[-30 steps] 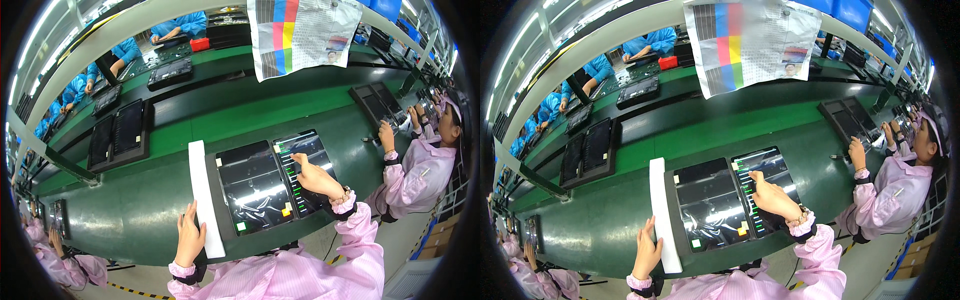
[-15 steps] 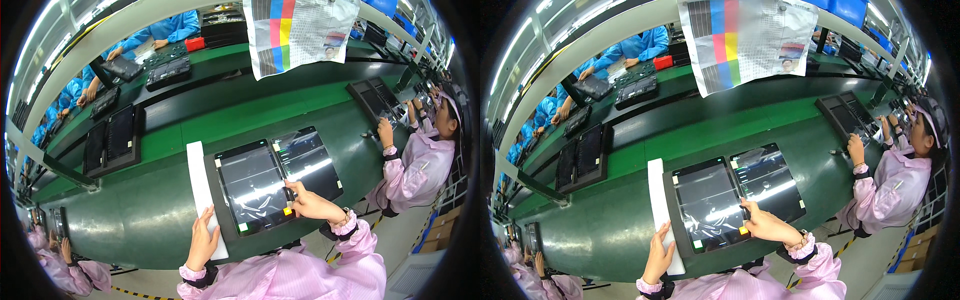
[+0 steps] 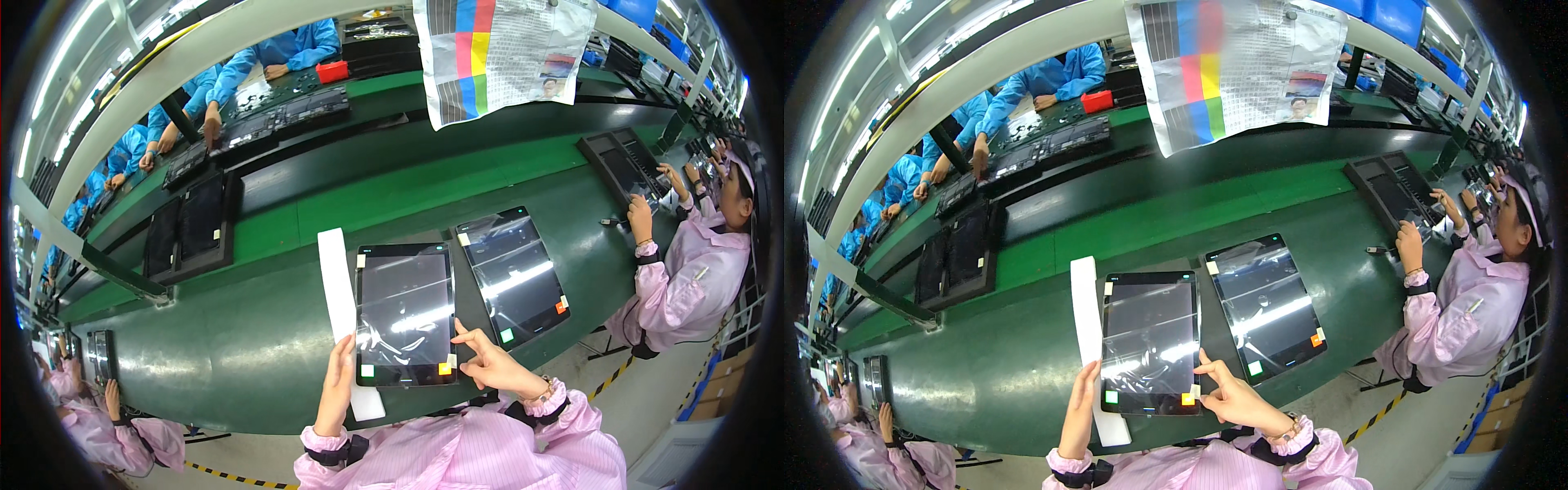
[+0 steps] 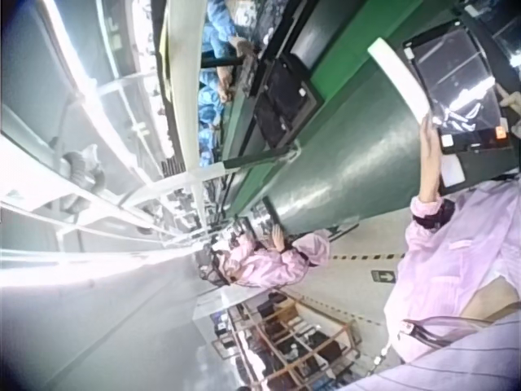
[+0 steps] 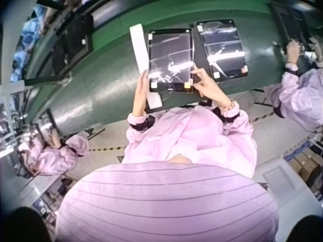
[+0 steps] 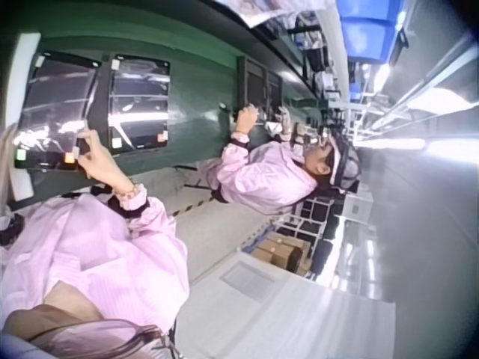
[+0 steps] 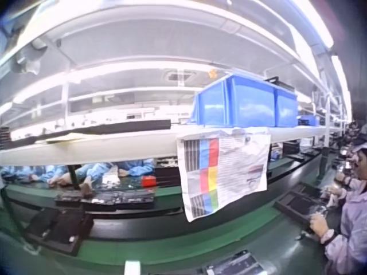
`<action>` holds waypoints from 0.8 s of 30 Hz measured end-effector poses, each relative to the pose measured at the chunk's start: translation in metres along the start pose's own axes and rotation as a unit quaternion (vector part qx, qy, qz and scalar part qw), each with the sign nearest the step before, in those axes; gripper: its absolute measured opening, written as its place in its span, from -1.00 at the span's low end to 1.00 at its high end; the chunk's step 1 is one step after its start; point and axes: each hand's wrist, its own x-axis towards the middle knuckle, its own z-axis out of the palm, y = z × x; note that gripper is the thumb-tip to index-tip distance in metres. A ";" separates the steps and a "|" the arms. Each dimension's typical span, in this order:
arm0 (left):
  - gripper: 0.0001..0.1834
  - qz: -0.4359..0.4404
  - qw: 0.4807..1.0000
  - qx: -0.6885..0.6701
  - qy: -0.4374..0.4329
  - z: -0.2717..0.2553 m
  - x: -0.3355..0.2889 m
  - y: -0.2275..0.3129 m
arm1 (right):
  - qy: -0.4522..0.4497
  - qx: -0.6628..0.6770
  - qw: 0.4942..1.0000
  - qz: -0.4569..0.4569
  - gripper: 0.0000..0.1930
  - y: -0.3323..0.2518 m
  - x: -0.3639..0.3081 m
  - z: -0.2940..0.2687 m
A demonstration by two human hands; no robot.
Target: Testing tablet device functions and screen quality on an electronics assembly line.
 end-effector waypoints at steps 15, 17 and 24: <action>-0.59 -0.153 0.966 -0.209 0.016 0.020 0.042 0.037 | 0.009 0.147 0.989 -0.034 -0.61 0.019 0.002 -0.001; -0.60 -0.118 0.969 -0.215 0.021 0.020 0.040 0.043 | 0.029 0.105 0.993 -0.042 -0.57 0.026 0.005 -0.002; -0.60 -0.056 0.954 -0.294 0.011 0.007 0.031 0.052 | 0.163 -0.009 0.976 -0.143 -0.44 -0.035 0.001 -0.032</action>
